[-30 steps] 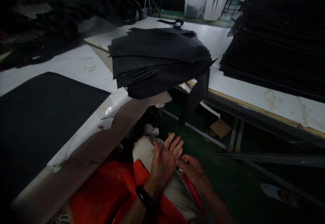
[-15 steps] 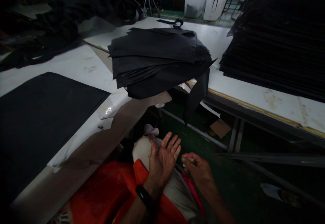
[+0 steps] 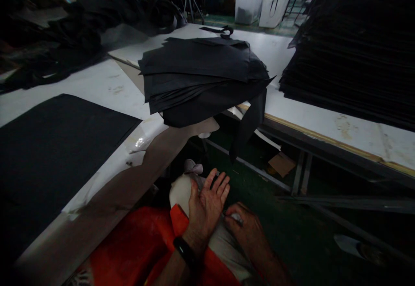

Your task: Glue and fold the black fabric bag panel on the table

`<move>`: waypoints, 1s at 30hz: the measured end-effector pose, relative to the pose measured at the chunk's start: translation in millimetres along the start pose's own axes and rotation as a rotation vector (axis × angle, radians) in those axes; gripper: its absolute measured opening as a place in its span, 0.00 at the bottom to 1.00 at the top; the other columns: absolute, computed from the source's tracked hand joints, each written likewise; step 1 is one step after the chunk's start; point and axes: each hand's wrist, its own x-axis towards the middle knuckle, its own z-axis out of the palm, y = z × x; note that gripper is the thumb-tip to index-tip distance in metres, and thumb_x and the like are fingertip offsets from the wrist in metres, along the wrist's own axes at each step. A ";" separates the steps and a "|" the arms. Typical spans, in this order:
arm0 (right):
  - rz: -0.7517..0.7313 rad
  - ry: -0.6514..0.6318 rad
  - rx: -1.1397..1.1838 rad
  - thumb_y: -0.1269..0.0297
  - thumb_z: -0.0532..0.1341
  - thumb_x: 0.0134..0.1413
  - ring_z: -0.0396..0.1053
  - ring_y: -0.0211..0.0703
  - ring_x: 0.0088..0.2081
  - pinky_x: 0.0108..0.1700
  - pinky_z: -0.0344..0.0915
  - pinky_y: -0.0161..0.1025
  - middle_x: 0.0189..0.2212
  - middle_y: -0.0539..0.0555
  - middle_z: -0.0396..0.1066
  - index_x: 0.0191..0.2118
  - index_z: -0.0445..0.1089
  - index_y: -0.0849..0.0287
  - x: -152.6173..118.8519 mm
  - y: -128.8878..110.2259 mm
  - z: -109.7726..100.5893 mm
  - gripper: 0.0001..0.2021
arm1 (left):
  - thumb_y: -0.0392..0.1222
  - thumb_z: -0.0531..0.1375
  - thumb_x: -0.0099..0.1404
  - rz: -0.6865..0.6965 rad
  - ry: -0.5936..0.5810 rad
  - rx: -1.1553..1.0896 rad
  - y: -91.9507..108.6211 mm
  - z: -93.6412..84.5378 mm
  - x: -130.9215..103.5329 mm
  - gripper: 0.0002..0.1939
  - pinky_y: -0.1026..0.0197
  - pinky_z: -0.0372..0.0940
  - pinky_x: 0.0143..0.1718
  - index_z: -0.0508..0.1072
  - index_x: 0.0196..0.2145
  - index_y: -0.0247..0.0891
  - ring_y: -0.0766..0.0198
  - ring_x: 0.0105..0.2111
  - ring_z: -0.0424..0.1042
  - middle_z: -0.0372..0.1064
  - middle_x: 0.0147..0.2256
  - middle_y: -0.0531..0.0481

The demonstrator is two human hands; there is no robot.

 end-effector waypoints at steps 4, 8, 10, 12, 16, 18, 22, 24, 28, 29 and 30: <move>0.089 0.089 0.038 0.62 0.56 0.51 0.69 0.45 0.38 0.40 0.64 0.39 0.38 0.53 0.71 0.40 0.69 0.55 -1.3 7.8 -3.5 0.11 | 0.64 0.45 0.63 0.002 -0.006 -0.010 0.6 -0.1 0.0 0.36 0.52 0.53 0.58 0.58 0.58 0.33 0.50 0.57 0.59 0.60 0.55 0.34; 0.125 0.170 0.127 0.57 0.55 0.54 0.70 0.47 0.40 0.43 0.64 0.40 0.42 0.53 0.71 0.45 0.68 0.53 0.0 0.6 -7.1 0.14 | 0.65 0.45 0.63 0.003 -0.001 0.005 0.6 0.5 -0.1 0.36 0.52 0.52 0.58 0.60 0.57 0.34 0.50 0.57 0.59 0.60 0.55 0.35; 0.065 0.176 0.085 0.57 0.56 0.54 0.70 0.47 0.37 0.41 0.63 0.40 0.37 0.53 0.72 0.40 0.70 0.53 4.5 -6.7 -7.5 0.11 | 0.65 0.45 0.63 0.004 0.003 0.017 0.2 0.8 0.3 0.35 0.52 0.52 0.58 0.61 0.56 0.34 0.50 0.57 0.59 0.61 0.55 0.35; -0.049 0.162 0.042 0.59 0.56 0.54 0.69 0.47 0.37 0.41 0.62 0.41 0.33 0.53 0.72 0.33 0.71 0.53 10.7 -13.2 -5.7 0.08 | 0.65 0.45 0.63 0.007 0.010 0.029 0.0 0.9 0.6 0.35 0.53 0.51 0.58 0.62 0.55 0.34 0.51 0.57 0.60 0.61 0.55 0.36; -0.132 0.119 0.066 0.63 0.57 0.53 0.68 0.47 0.40 0.44 0.60 0.41 0.33 0.52 0.72 0.29 0.71 0.52 15.8 -18.4 6.6 0.07 | 0.64 0.43 0.64 0.040 0.035 0.043 1.2 1.8 0.2 0.35 0.55 0.54 0.57 0.62 0.55 0.32 0.52 0.56 0.61 0.62 0.54 0.34; -0.124 0.101 0.097 0.62 0.57 0.53 0.68 0.46 0.39 0.44 0.61 0.40 0.33 0.52 0.73 0.29 0.72 0.52 10.8 -17.6 15.2 0.07 | 0.63 0.44 0.64 0.047 0.052 0.052 2.1 2.9 -0.1 0.34 0.55 0.56 0.55 0.61 0.56 0.33 0.52 0.55 0.62 0.62 0.54 0.35; -0.060 0.056 0.172 0.58 0.58 0.53 0.70 0.45 0.36 0.39 0.64 0.37 0.31 0.51 0.74 0.28 0.72 0.54 -3.7 -12.5 26.2 0.09 | 0.64 0.45 0.63 0.025 0.090 0.038 2.0 4.6 1.0 0.34 0.55 0.59 0.53 0.62 0.55 0.35 0.50 0.54 0.63 0.63 0.53 0.35; -0.021 0.054 0.197 0.57 0.60 0.51 0.70 0.44 0.34 0.36 0.64 0.36 0.28 0.51 0.74 0.27 0.72 0.55 -5.3 -9.5 24.8 0.09 | 0.64 0.46 0.63 0.024 0.089 0.025 0.8 4.4 2.0 0.34 0.55 0.59 0.53 0.63 0.54 0.34 0.50 0.54 0.62 0.62 0.52 0.35; -0.014 0.144 0.197 0.57 0.58 0.53 0.70 0.46 0.37 0.42 0.63 0.39 0.33 0.52 0.74 0.31 0.73 0.55 5.0 -8.5 12.1 0.09 | 0.64 0.48 0.62 0.042 0.052 0.009 -0.9 3.6 2.2 0.33 0.53 0.58 0.55 0.64 0.53 0.34 0.50 0.55 0.62 0.62 0.52 0.35; -0.032 0.153 0.190 0.58 0.58 0.54 0.69 0.47 0.40 0.45 0.62 0.41 0.35 0.53 0.74 0.32 0.73 0.54 7.5 -9.7 9.4 0.09 | 0.64 0.48 0.62 0.049 0.056 0.010 -0.6 3.6 1.9 0.33 0.53 0.58 0.55 0.64 0.53 0.34 0.50 0.55 0.62 0.62 0.52 0.35; -0.061 0.144 0.181 0.59 0.58 0.54 0.69 0.48 0.42 0.47 0.61 0.42 0.36 0.53 0.75 0.33 0.74 0.53 8.7 -11.4 7.8 0.09 | 0.64 0.48 0.62 0.055 0.065 0.012 0.1 3.6 1.6 0.34 0.54 0.58 0.55 0.64 0.53 0.33 0.50 0.55 0.62 0.62 0.52 0.35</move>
